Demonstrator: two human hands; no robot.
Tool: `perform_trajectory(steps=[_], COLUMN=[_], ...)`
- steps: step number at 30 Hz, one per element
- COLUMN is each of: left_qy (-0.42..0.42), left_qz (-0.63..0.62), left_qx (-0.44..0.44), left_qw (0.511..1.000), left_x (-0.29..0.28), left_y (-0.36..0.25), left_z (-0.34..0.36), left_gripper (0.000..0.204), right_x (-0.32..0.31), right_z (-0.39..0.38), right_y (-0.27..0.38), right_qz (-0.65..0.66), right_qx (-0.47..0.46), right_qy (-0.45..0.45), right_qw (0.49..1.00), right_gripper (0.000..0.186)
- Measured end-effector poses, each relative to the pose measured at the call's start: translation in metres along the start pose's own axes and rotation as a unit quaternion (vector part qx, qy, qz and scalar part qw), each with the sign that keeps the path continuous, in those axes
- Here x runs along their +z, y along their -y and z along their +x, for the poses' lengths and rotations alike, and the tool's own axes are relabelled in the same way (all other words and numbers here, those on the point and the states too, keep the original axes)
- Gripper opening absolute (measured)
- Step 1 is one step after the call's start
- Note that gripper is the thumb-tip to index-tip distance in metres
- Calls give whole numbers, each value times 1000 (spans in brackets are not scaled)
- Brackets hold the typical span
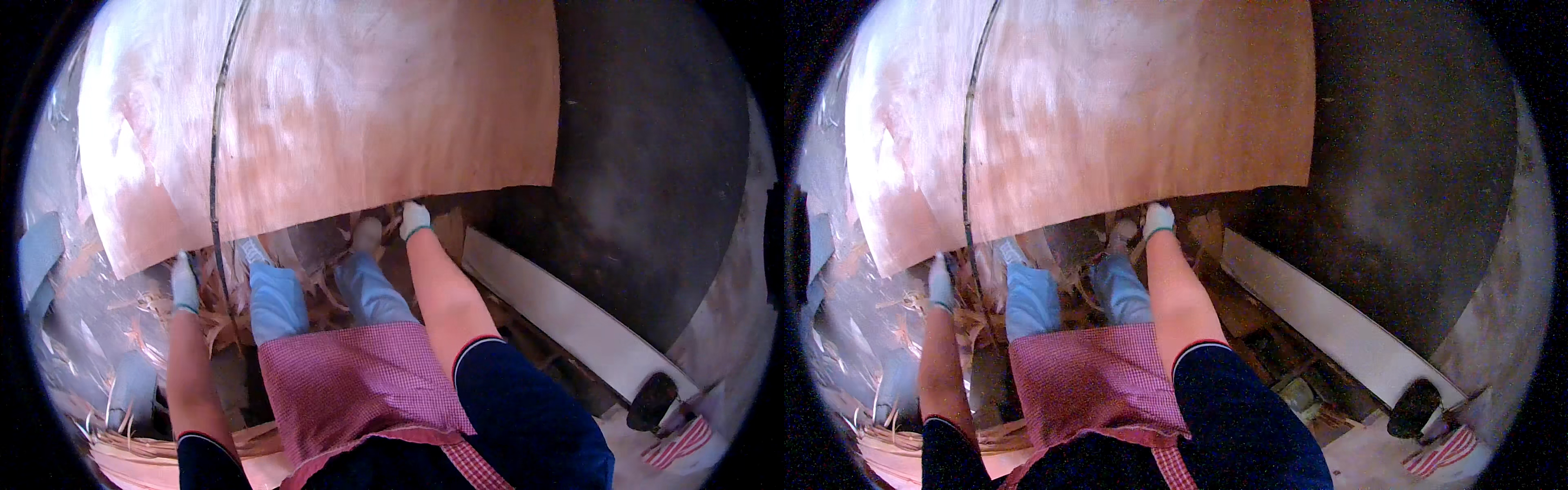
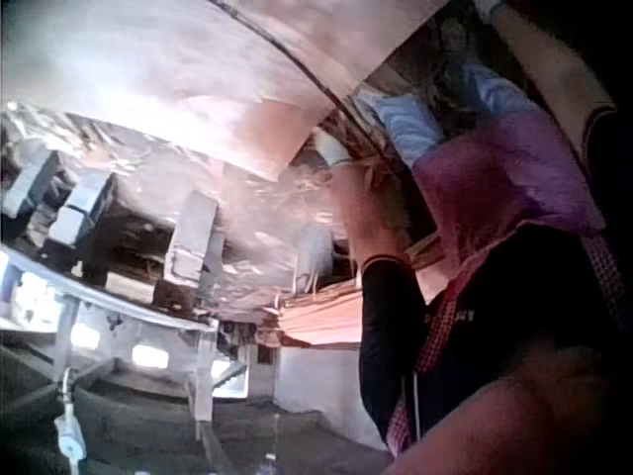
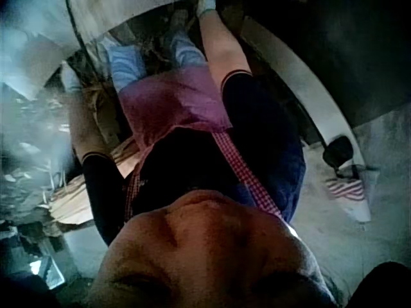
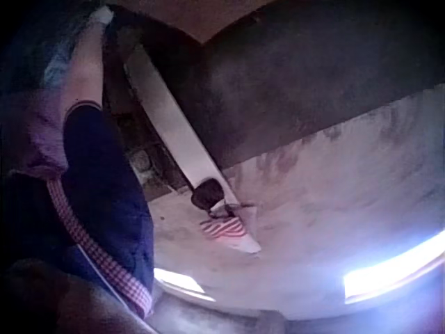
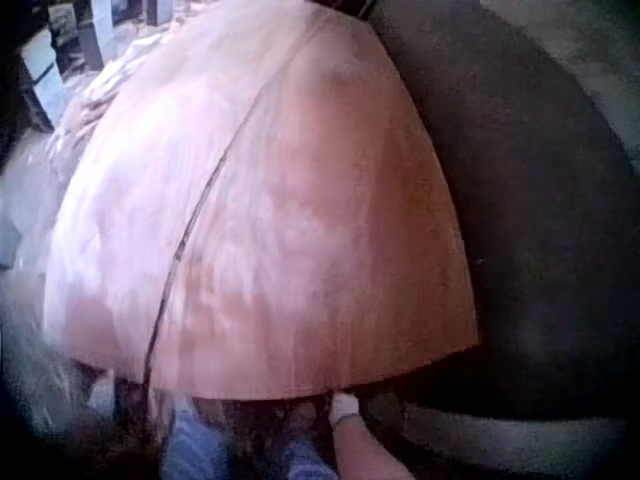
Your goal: The person measures, cuts, and applies thin wood veneer strips onto larger plywood panels using a utility knife and adhesive tape.
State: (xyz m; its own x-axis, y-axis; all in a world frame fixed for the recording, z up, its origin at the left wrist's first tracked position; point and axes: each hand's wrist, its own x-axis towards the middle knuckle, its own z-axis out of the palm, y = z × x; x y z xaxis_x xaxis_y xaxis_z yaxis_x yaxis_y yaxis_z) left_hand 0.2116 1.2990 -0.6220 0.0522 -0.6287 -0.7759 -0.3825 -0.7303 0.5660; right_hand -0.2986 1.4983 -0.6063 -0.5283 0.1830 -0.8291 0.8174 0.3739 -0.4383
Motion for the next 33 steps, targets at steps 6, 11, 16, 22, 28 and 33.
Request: perform_trajectory(steps=[6,11,16,22,28,33], left_qy=[181,111,31,39,5,8], left_qz=[247,152,244,220,187,241], left_qx=[8,90,212,217,250,183], left_qw=[952,978,946,950,950,953], left_x=[21,32,17,-29,-119,-234], left_y=[33,49,15,-58,-46,-62], left_z=[-106,-156,-231,-367,-407,-422], left_gripper=[47,30,26,35,31,31], right_x=[-76,-99,-83,19,145,179], right_z=[-24,-108,-185,-325,-473,-542], right_y=[-58,-74,-70,-36,-44,-110], right_qz=[-119,-165,-409,-300,-303,-321], right_qx=[-45,-26,-167,-240,-276,-289], right_qy=[14,120,231,418,367,426], right_qw=[992,979,867,823,835,795], right_gripper=[27,19,25,40,34,32])
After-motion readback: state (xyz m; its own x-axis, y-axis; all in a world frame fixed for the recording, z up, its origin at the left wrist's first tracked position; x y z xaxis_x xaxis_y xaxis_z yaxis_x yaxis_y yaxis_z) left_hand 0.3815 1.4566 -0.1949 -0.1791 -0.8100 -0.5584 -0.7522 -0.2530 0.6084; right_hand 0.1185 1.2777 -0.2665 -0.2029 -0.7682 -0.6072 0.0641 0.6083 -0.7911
